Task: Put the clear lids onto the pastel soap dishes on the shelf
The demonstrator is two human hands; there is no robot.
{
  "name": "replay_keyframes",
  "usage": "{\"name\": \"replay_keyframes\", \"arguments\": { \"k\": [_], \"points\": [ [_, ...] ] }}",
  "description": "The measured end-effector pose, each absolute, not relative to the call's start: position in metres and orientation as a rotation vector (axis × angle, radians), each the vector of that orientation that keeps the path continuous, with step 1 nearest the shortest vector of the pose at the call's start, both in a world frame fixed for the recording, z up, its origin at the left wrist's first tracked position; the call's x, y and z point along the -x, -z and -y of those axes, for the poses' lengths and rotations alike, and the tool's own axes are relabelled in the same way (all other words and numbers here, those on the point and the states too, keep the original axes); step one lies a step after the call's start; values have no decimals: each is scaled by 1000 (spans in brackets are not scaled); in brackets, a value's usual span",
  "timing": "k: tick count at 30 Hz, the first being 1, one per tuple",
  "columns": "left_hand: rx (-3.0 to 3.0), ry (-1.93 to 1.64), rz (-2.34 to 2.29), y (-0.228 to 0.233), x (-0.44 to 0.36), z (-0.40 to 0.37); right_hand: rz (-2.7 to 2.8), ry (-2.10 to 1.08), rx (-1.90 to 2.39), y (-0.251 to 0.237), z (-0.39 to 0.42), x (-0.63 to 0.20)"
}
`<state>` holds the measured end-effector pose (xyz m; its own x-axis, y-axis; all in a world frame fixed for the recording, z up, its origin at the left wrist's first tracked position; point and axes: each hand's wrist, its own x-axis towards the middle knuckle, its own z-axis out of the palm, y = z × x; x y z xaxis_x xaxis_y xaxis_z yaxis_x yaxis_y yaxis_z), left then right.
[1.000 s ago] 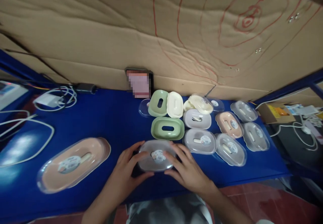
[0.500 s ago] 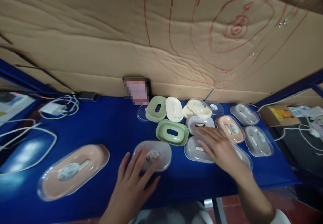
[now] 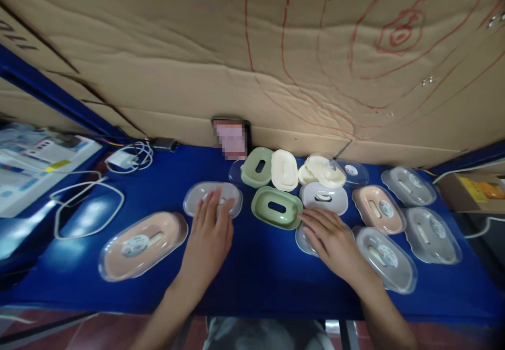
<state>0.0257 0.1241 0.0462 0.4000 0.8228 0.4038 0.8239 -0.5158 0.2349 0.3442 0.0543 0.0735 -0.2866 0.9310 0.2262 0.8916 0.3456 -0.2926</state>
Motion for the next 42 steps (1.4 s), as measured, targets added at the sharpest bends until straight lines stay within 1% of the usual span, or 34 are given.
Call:
{"name": "replay_keyframes", "arguments": {
  "k": [3,7,10,13,17,21,23,26,27,29,31,33,35,37,39,42],
  "points": [
    [2745,636,1339,-58,-49,-138,2263,-157,1577,-73,-55,-346],
    [3030,440,856,-70,-73,-145,2252,-84,1549,-86,-64,-349],
    [3130,366,580,-65,-77,-145,2263,21,1573,-100,-85,-342],
    [3168,410,465,-51,-73,-143,2306,75,1689,-106,-119,-324],
    [3204,453,444,-39,-69,-141,2325,18,1890,-99,-164,-296],
    [3261,476,448,-50,-62,-142,2268,-58,1927,-100,-181,-291],
    [3392,588,583,-67,-55,-144,2233,-110,1877,-109,-173,-299],
    [3672,743,874,-95,-41,-149,2129,-198,1656,-122,-142,-310],
    [3751,726,980,-102,-37,-151,2097,-218,1590,-124,-128,-311],
    [3835,578,1192,-109,-32,-155,2088,-235,1530,-123,-101,-311],
    [3792,378,1305,-105,-32,-157,2150,-241,1522,-117,-78,-308],
    [3621,250,1256,-94,-33,-151,2232,-219,1523,-109,-63,-305],
    [3387,251,1163,-81,-31,-136,2310,-165,1518,-102,-56,-303],
    [3228,330,1085,-68,-22,-115,2384,-107,1498,-97,-54,-302],
    [3207,372,997,-59,-8,-92,2467,-85,1456,-94,-55,-303],
    [3186,269,983,-54,16,-67,2593,-123,1359,-90,-58,-302]
  ]
}}
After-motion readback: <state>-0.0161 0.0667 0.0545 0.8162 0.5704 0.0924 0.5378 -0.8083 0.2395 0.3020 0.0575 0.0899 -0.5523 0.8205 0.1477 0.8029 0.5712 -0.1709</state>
